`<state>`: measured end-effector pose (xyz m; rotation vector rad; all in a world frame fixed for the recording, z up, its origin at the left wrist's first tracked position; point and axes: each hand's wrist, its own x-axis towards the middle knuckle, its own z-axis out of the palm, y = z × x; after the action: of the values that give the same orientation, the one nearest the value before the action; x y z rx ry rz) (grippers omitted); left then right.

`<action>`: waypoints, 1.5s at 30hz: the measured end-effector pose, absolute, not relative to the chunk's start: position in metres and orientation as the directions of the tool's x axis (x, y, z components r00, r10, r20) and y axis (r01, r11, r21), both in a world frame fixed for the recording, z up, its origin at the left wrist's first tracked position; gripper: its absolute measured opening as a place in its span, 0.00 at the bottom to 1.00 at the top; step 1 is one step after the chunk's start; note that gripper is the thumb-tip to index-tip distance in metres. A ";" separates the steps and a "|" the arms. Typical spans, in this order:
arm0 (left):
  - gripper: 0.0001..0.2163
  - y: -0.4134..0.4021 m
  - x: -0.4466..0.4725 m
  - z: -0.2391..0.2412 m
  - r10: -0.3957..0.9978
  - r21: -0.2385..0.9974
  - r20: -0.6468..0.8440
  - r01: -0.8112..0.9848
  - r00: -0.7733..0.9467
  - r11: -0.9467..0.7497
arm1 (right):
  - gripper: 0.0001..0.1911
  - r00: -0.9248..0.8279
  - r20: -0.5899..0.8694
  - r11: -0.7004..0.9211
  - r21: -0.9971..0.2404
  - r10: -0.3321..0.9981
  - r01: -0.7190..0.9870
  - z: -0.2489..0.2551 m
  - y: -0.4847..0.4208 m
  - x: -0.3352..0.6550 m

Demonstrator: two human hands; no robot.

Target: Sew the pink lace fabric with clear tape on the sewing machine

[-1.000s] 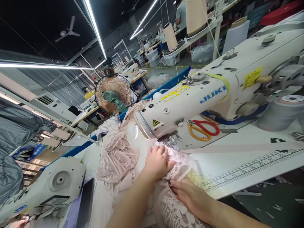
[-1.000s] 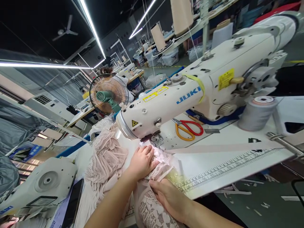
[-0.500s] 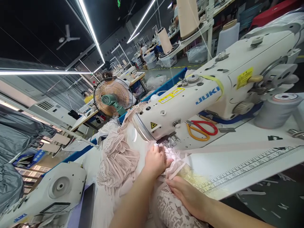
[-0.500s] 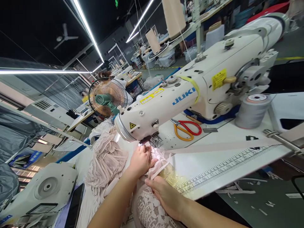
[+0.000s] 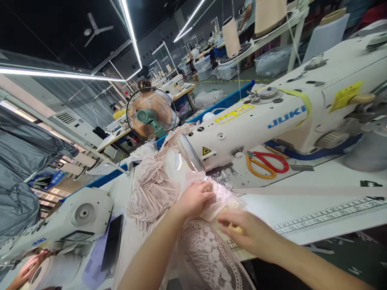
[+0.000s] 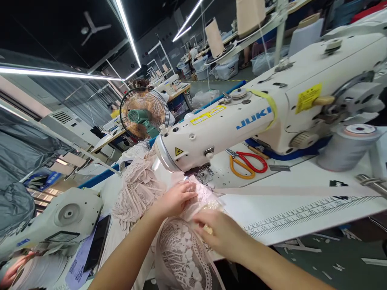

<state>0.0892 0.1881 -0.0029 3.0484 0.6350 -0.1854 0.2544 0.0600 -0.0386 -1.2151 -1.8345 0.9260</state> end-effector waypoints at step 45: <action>0.15 0.208 0.084 -0.042 0.292 -0.069 0.070 0.296 0.954 -0.953 | 0.17 -0.263 0.381 0.356 -0.197 0.886 0.913 -0.062 0.095 0.261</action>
<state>0.0845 0.2083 -0.0420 3.1831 0.4798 0.0951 0.2607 0.0951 -0.0621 -1.5684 -2.1988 -0.0862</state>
